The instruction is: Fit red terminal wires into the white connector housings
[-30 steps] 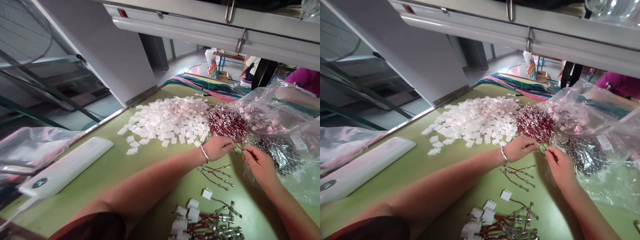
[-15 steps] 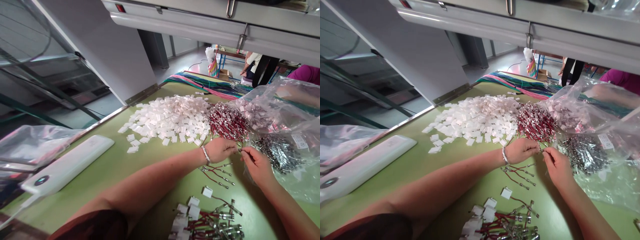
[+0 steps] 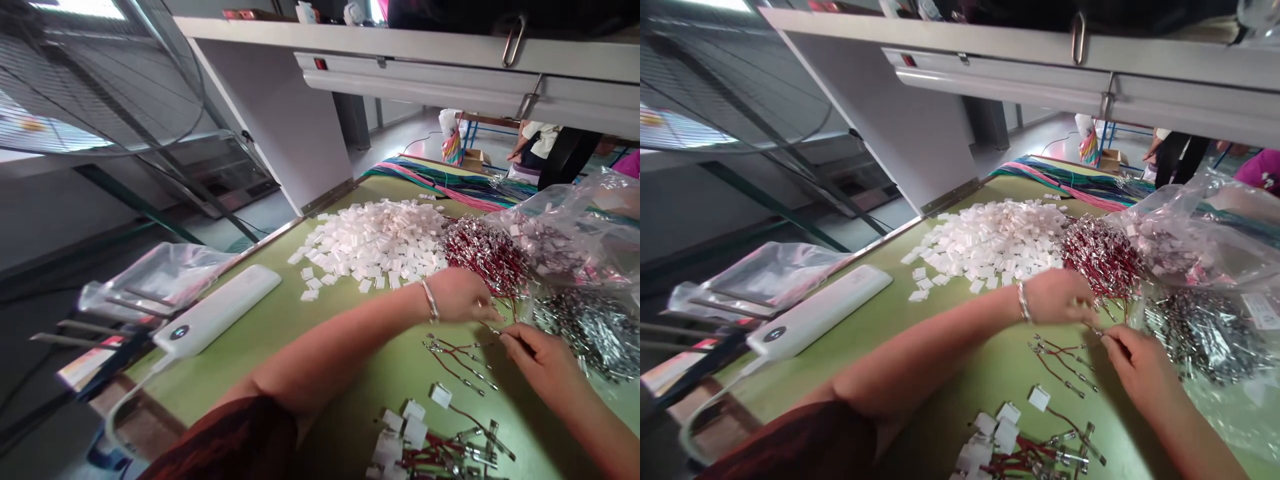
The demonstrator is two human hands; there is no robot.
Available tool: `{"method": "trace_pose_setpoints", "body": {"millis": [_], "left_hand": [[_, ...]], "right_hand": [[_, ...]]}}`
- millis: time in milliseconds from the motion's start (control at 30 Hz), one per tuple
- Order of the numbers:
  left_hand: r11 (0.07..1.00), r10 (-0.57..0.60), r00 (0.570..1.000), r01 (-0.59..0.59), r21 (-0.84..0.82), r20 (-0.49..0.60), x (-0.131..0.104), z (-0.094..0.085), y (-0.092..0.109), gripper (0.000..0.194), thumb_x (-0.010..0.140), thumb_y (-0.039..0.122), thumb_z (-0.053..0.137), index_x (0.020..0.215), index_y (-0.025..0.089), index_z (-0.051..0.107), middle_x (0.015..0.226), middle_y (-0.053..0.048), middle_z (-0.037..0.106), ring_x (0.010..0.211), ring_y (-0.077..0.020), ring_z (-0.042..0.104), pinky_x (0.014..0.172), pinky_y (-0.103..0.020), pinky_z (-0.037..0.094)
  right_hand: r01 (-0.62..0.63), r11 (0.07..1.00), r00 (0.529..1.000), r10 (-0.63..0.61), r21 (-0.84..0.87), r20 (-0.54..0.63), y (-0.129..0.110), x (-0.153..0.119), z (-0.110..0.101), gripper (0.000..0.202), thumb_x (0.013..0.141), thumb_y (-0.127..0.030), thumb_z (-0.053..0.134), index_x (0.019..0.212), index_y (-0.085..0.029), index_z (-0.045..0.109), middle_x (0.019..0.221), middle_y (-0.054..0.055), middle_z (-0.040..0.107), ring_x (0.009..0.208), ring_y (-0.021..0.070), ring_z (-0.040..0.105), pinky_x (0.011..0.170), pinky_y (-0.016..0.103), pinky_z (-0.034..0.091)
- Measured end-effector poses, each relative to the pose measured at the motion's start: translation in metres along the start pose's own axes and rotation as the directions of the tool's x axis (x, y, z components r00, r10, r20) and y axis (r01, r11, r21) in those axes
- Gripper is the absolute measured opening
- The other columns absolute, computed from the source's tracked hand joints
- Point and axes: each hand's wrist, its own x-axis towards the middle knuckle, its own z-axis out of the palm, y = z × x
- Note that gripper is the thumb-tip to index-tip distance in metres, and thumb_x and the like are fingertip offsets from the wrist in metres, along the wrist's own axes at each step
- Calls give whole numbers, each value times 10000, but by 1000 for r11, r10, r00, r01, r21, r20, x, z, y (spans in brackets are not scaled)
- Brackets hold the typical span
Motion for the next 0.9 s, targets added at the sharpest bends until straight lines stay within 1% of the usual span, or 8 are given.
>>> {"method": "trace_pose_setpoints", "body": {"millis": [67, 133, 233, 333, 500, 700, 800, 900], "left_hand": [[968, -239, 971, 238, 76, -5, -1, -15, -16, 374, 860, 509, 505, 829, 194, 704, 848, -55, 687, 783, -170, 623, 619, -240, 443], [898, -420, 905, 404, 174, 70, 0, -20, -28, 325, 795, 479, 601, 833, 175, 710, 897, -94, 686, 865, -225, 632, 679, -274, 474], [841, -524, 831, 471, 265, 187, 3, -15, -35, 268, 748, 377, 669, 913, 168, 706, 934, -122, 687, 912, -267, 638, 732, -318, 506], [834, -531, 825, 468, 294, 195, 5, -6, -32, 275, 754, 274, 654, 999, 151, 686, 988, -148, 682, 946, -279, 638, 764, -330, 516], [864, -486, 838, 417, 281, 249, 4, -5, -25, 298, 745, 118, 560, 1020, 116, 673, 978, -164, 682, 925, -282, 648, 741, -341, 533], [874, -457, 841, 362, 325, 290, 2, -4, -22, 280, 696, 75, 589, 958, 113, 679, 962, -168, 684, 897, -283, 651, 728, -330, 530], [884, -428, 850, 323, 337, 308, 1, -3, -25, 291, 693, 59, 580, 960, 126, 673, 936, -163, 685, 885, -280, 647, 718, -330, 517], [900, -386, 875, 288, 326, 293, -3, -9, -31, 224, 739, 65, 524, 900, 125, 667, 933, -151, 672, 846, -246, 633, 696, -307, 491]], "right_hand": [[102, 994, 993, -99, -37, 70, -5, 1, 2, 252, 885, -348, 457, 842, -237, 679, 722, 24, 672, 633, 159, 605, 602, 285, 472], [163, 984, 981, -155, -67, 113, -10, 0, 2, 254, 895, -332, 454, 890, -253, 695, 816, 30, 686, 710, 163, 630, 660, 304, 495], [173, 977, 985, -170, -128, 35, -12, -1, -3, 256, 894, -342, 463, 926, -247, 698, 869, 35, 685, 735, 162, 642, 686, 314, 510], [194, 968, 975, -208, -162, -76, -7, -2, -14, 260, 899, -337, 457, 908, -230, 693, 876, 40, 681, 745, 156, 642, 692, 293, 505], [173, 947, 968, -214, -270, -132, 16, -1, -37, 257, 893, -365, 460, 902, -241, 684, 861, 34, 687, 711, 159, 635, 651, 276, 478], [-223, 851, 965, 124, -475, -231, 52, 8, -66, 271, 841, -407, 491, 847, -237, 702, 820, 49, 722, 644, 193, 634, 548, 275, 418], [-305, 799, 952, 239, -518, -192, 55, 12, -70, 272, 848, -388, 468, 852, -241, 697, 813, 38, 720, 670, 201, 628, 582, 282, 406], [-227, 820, 972, 222, -525, -73, 50, 15, -60, 252, 854, -359, 463, 889, -258, 691, 897, 25, 704, 740, 189, 626, 621, 274, 399]]}}
